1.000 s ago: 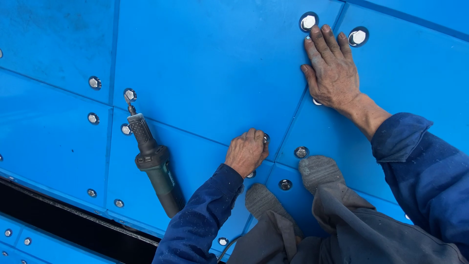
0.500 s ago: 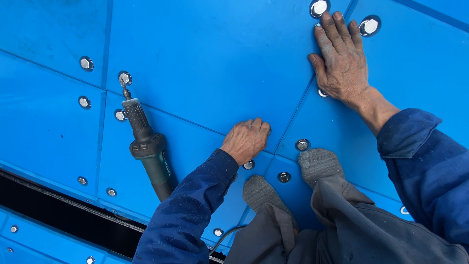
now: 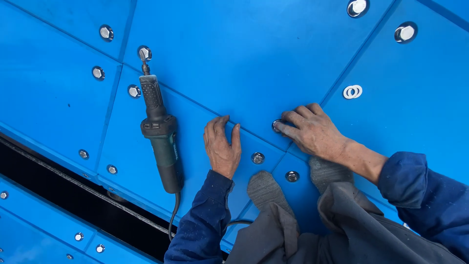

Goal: The person uses a corded die grinder to grind and remove bolts from blue steel panels, then pulls the loosened bolts and washers out of the holes by hand and sets them on the panel. They reposition along the panels, repeating the grind-and-remove process on successive fasteners.

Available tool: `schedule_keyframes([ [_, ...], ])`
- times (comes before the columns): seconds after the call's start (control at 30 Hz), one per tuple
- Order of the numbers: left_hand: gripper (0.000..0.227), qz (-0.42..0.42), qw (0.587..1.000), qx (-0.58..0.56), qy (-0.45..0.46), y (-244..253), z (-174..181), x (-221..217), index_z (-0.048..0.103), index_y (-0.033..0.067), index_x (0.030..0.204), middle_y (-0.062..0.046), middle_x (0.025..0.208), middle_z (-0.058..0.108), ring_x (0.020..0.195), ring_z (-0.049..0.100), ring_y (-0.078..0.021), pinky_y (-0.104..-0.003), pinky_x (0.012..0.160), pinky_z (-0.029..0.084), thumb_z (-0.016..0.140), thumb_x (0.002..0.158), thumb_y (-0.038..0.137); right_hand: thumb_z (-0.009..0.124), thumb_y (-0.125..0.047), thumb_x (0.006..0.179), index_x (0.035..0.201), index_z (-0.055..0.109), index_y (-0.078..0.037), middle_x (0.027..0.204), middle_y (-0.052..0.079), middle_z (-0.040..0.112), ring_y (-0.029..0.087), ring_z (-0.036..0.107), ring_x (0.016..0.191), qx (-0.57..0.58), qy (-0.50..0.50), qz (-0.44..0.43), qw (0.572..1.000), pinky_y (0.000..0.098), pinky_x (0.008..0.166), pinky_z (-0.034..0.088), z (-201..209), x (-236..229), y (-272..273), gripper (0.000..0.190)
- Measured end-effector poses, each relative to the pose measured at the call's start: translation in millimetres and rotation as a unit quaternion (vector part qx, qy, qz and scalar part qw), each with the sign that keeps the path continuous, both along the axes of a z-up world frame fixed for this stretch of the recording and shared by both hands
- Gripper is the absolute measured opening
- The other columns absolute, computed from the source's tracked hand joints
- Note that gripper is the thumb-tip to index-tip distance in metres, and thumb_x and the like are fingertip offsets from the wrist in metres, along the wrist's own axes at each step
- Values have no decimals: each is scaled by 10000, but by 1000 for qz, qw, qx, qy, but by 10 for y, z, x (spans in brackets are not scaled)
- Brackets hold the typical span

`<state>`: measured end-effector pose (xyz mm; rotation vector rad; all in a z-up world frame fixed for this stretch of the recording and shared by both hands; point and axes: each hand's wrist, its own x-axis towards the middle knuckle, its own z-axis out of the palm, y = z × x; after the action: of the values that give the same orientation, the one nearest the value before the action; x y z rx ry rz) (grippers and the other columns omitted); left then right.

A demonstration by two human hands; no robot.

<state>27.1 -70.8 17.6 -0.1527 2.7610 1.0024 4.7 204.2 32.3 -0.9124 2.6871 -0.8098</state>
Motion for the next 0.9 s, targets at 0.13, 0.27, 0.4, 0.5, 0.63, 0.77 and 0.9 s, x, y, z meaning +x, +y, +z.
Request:
schedule_keyframes([
  [0.13, 485, -40, 986, -113, 116, -134, -259, 382, 585, 75, 1391, -147, 1422, 532, 1350, 474, -352, -541, 1138, 351, 724, 994, 317, 676, -166, 880, 1270, 684, -231, 1180, 62, 654, 232, 622, 1018, 115, -1, 65, 991, 431, 883, 492, 2, -51, -105, 395],
  [0.27, 456, -53, 982, -141, 117, -159, -501, 530, 591, 134, 1414, -114, 1487, 498, 1425, 428, -339, -544, 1173, 333, 671, 1031, 367, 664, -127, 866, 1240, 682, -128, 1113, 77, 675, 212, 654, 948, 188, 64, 157, 967, 383, 810, 523, -129, -73, -149, 374],
  [0.4, 450, -54, 980, -142, 125, -156, -507, 527, 586, 156, 1419, -101, 1487, 497, 1435, 427, -327, -545, 1179, 338, 661, 1040, 386, 637, -145, 921, 1196, 680, -28, 994, 109, 674, 205, 660, 874, 206, 102, 132, 964, 356, 739, 525, -110, 67, -223, 301],
  [0.5, 452, -56, 980, -151, 119, -163, -525, 548, 586, 165, 1415, -100, 1477, 498, 1430, 419, -322, -548, 1182, 334, 666, 1034, 395, 604, -160, 967, 1159, 681, -3, 884, 108, 649, 199, 626, 755, 223, 86, 78, 968, 353, 660, 500, -133, 146, -296, 260],
  [0.63, 435, -59, 980, -139, 133, -159, -485, 532, 586, 175, 1421, -92, 1481, 497, 1439, 424, -313, -542, 1188, 338, 652, 1049, 391, 608, -194, 971, 1151, 675, 17, 841, 110, 628, 190, 601, 703, 240, 87, 23, 967, 356, 639, 481, -113, 237, -416, 286],
  [0.77, 438, -58, 980, -145, 124, -153, -460, 509, 593, 176, 1410, -87, 1487, 501, 1438, 426, -314, -543, 1186, 344, 650, 1038, 399, 664, -267, 1006, 1011, 648, -10, 786, 112, 601, 215, 591, 671, 236, 6, -88, 968, 396, 652, 475, -33, 281, -513, 257],
  [0.9, 438, -60, 979, -144, 130, -181, -492, 500, 602, 187, 1415, -75, 1466, 505, 1436, 429, -303, -543, 1192, 345, 652, 1037, 404, 642, -274, 1045, 1031, 646, -26, 857, 110, 635, 213, 630, 728, 230, -57, -89, 967, 387, 663, 498, -41, 164, -360, 249],
])
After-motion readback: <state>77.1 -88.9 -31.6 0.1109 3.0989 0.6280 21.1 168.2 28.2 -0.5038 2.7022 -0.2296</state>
